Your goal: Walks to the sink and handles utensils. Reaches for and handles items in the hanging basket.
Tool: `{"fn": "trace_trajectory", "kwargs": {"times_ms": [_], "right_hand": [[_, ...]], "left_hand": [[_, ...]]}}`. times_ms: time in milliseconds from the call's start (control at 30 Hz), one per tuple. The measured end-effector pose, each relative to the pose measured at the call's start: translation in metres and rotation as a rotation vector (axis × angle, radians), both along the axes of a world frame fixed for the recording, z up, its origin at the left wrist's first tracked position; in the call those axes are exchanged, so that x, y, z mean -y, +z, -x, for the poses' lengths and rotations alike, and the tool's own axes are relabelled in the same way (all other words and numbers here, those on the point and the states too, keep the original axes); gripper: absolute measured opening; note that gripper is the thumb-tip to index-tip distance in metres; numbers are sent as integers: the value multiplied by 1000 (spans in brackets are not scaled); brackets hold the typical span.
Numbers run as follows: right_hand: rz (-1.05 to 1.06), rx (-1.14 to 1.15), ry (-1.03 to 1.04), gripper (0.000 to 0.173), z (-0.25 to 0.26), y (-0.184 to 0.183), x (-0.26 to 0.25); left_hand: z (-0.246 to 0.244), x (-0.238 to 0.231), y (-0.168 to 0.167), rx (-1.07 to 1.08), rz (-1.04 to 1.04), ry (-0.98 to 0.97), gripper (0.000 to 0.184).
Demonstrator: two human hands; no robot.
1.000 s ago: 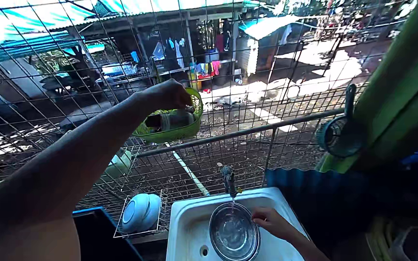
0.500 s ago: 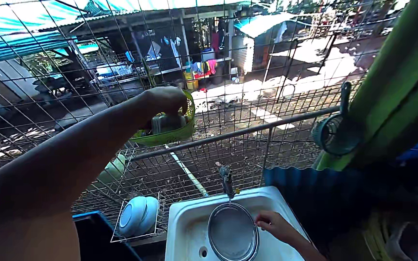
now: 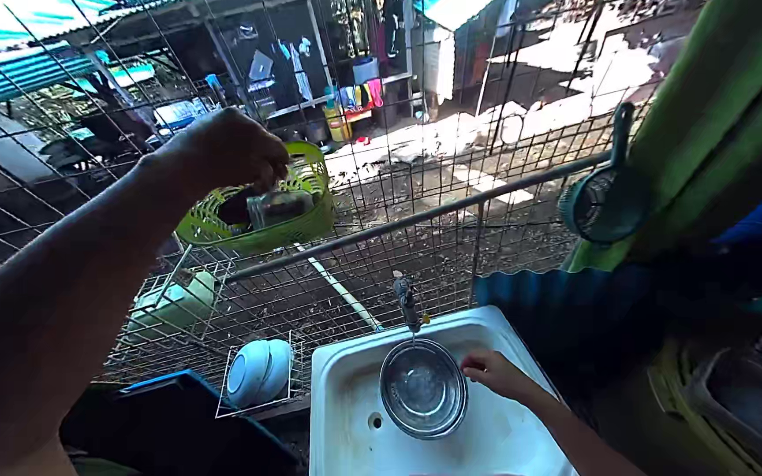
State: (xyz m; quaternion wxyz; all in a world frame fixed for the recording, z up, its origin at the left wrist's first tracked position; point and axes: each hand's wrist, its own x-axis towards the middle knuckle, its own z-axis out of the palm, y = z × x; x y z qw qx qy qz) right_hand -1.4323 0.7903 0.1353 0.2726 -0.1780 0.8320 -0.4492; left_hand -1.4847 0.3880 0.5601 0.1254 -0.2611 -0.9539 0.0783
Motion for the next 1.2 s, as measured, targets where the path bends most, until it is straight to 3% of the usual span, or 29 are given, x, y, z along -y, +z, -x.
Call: {"fn": "trace_trajectory", "kwargs": {"times_ms": [167,333,400,500,633,800,867,967,1067,1200], "right_hand": [[-22,-4,60,22,-1,3,4],[-28,-16,28,24,-7,-10,-30],[-32,5,-11,25,-12,-17,-52],[-53,63,-95,25,-19,-23,-87],[-59,92,-172,23,-29,-34,-120],[-77,138,-198,21,-32,-40,-130],[-63,145,-206,21,-30,-34,-125],[22,-67,-138,20,-21,14,-100],[148,-628,18,25,-6,126,-48],[394,-1321,47,18,30,267,51]], "left_hand": [[5,-11,-2,-44,118,42,10],[48,34,-4,21,-8,45,1],[64,53,-8,-65,17,47,10],[57,39,-12,-95,63,174,21],[36,25,-21,-92,106,206,12],[2,7,-22,-158,13,179,22],[-5,-2,-19,-89,1,228,19],[-7,-7,-16,-36,-15,236,16],[-6,-3,-16,-47,-37,235,17],[-7,9,-24,-77,-142,158,18]]}}
